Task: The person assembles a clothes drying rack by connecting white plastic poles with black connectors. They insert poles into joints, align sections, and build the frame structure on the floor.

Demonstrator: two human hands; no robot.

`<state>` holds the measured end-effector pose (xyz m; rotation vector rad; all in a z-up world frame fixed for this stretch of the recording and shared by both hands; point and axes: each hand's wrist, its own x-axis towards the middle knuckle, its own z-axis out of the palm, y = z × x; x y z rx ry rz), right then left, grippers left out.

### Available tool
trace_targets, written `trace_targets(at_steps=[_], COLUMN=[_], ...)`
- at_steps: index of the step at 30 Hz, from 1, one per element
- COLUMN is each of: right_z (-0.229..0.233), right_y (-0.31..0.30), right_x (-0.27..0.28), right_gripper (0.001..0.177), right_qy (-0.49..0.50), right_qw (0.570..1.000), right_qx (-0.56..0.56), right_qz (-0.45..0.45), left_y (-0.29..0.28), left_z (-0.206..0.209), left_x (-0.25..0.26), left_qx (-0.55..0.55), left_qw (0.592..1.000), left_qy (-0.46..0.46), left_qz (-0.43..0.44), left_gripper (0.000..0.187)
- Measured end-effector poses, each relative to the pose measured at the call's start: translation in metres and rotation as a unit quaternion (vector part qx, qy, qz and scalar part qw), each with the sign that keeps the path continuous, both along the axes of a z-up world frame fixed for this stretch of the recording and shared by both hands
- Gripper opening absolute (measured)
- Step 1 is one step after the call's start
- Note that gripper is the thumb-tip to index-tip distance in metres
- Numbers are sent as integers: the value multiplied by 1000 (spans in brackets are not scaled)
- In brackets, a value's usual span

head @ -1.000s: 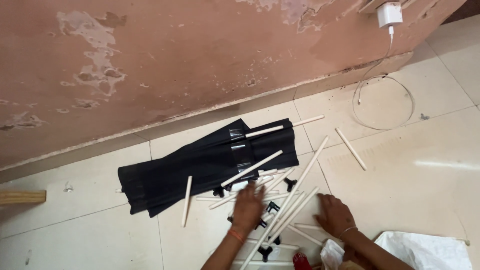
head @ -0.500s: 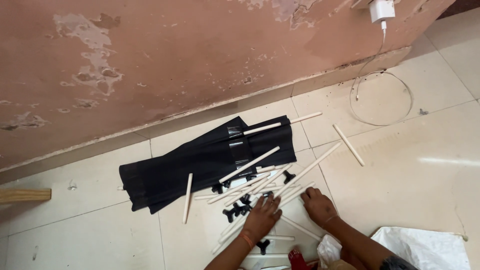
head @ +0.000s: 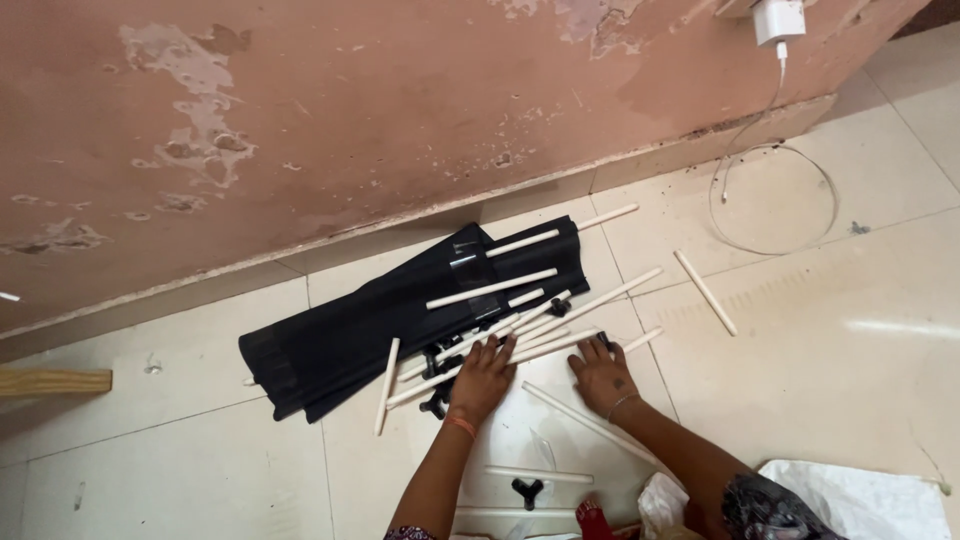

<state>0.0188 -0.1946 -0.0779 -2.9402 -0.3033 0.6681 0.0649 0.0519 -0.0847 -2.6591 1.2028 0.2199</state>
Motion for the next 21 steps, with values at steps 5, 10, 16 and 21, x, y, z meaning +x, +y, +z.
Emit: trace_targets(at_steps=[5,10,16,21], right_z=[38,31,0,-4], right_y=[4,-3,-6,-4], right_x=[-3,2,-8,-8], right_gripper=[110,122,126,126], right_qy=[189,191,179,160], right_qw=[980,972,975,978], right_qx=[-43,-87,-97,-100], right_qz=[36,105,95,87], left_y=[12,16,15,13], left_z=[0,8,-3,-2], left_x=[-2,1,-5,-2], left_qx=[-2,35,29,-32], left_qw=[1000,999,999,999], left_qy=[2,31,15,11], left_qz=[18,22,30,41], left_gripper=[29,30,30,27])
